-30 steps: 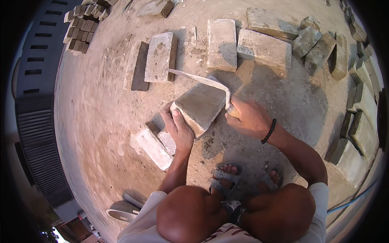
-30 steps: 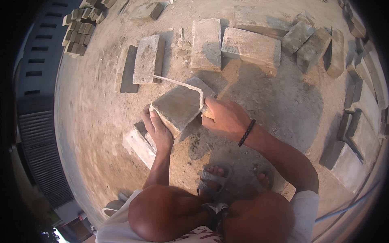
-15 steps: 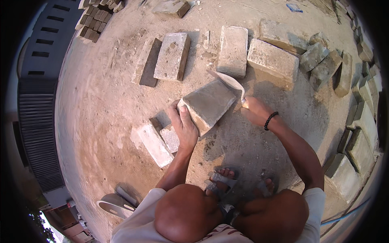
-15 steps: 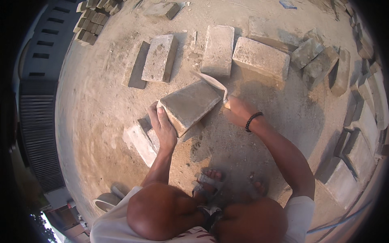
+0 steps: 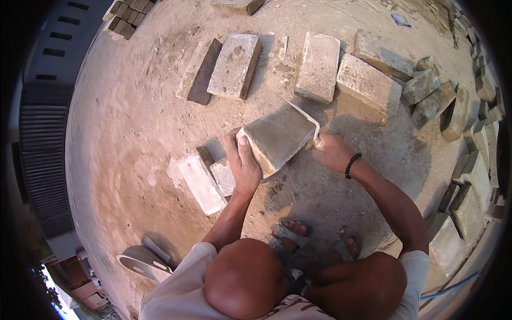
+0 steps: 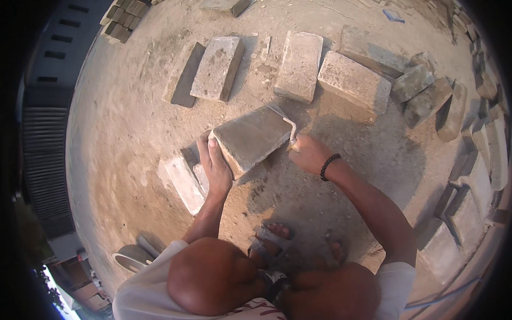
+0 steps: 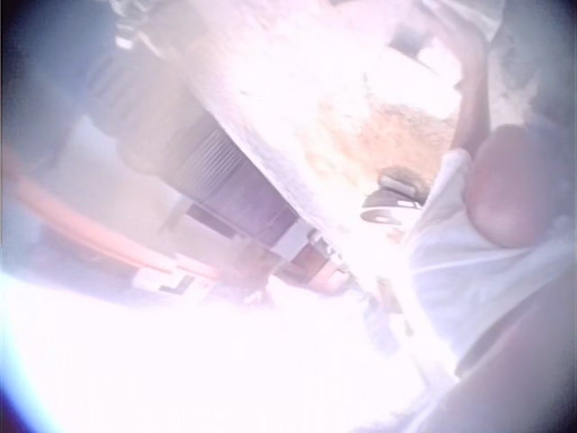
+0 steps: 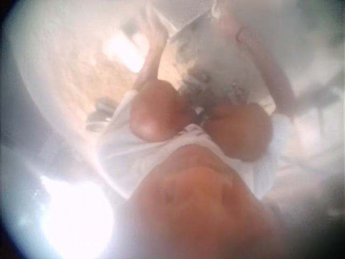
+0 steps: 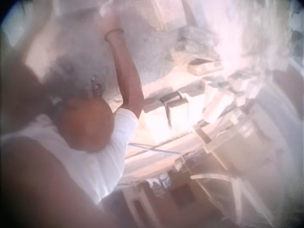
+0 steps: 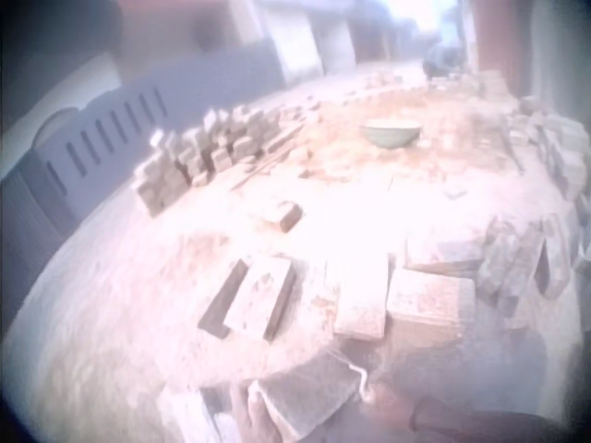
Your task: The person uses a hand chisel to chip and shape the edges of rectangular stone blocks. They repeatedly reposition each block and strike it with the chisel to remove material from the corners and faces. The shaped blocks are placed on the ground among other similar blocks.
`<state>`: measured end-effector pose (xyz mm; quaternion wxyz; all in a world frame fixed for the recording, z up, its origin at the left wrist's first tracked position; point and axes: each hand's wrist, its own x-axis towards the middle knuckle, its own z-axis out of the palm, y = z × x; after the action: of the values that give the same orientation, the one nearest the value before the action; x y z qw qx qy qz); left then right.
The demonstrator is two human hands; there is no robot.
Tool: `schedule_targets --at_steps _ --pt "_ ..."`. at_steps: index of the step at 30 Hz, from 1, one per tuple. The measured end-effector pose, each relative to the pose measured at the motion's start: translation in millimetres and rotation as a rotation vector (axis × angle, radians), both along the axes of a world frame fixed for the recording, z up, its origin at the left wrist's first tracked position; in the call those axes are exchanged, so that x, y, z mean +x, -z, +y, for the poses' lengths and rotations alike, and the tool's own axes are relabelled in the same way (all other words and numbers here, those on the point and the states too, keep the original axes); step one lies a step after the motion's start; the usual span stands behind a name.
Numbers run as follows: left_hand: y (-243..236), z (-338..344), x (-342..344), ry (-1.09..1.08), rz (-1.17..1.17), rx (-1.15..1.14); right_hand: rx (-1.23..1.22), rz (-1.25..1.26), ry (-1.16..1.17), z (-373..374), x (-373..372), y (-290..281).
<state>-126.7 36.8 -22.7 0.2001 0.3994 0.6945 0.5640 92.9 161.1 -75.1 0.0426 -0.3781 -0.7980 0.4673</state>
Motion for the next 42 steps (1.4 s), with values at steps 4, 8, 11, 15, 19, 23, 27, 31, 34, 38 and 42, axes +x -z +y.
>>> schedule_targets --at_steps 4,8,11,15,19,23,27,31,34,38,42 --pt "2.6 -14.0 -10.8 -0.013 0.044 -0.031 0.016 0.028 0.174 10.0 -6.4 -51.4" --pt "5.3 -13.6 -8.2 -0.026 -0.012 -0.006 0.106 0.289 0.174 -14.7 -15.0 -98.6" --pt "6.8 -14.9 -10.5 -0.034 -0.004 -0.006 0.084 0.194 0.184 -23.4 -13.1 -90.1" --pt "8.7 -10.0 -6.8 -0.010 -0.027 -0.001 0.045 -0.184 0.069 3.8 -1.5 -30.8" --pt "7.3 -15.3 -12.8 -0.018 0.030 -0.025 0.149 0.276 0.266 -6.5 -16.1 -81.0" --pt "5.6 -7.8 -6.6 -0.016 -0.059 -0.015 -0.068 -0.117 0.074 5.5 -7.3 -34.5" --pt "8.6 -14.6 -13.7 -0.018 0.030 -0.032 0.131 0.322 0.275 -4.4 -19.7 -79.6" --pt "5.2 -9.9 -5.9 -0.018 -0.044 -0.011 0.076 -0.232 0.053 -2.8 -16.0 -22.7" --pt "10.8 -20.1 -17.7 -0.018 -0.015 -0.023 -0.079 -0.058 0.125 0.8 -12.7 -57.6" --pt "8.1 -9.1 -5.6 0.006 -0.048 0.002 0.061 0.265 0.147 -21.0 3.6 -14.6" --pt "9.0 -17.7 -15.2 -0.016 -0.007 -0.030 -0.049 0.122 0.188 -3.0 -13.6 -73.7"
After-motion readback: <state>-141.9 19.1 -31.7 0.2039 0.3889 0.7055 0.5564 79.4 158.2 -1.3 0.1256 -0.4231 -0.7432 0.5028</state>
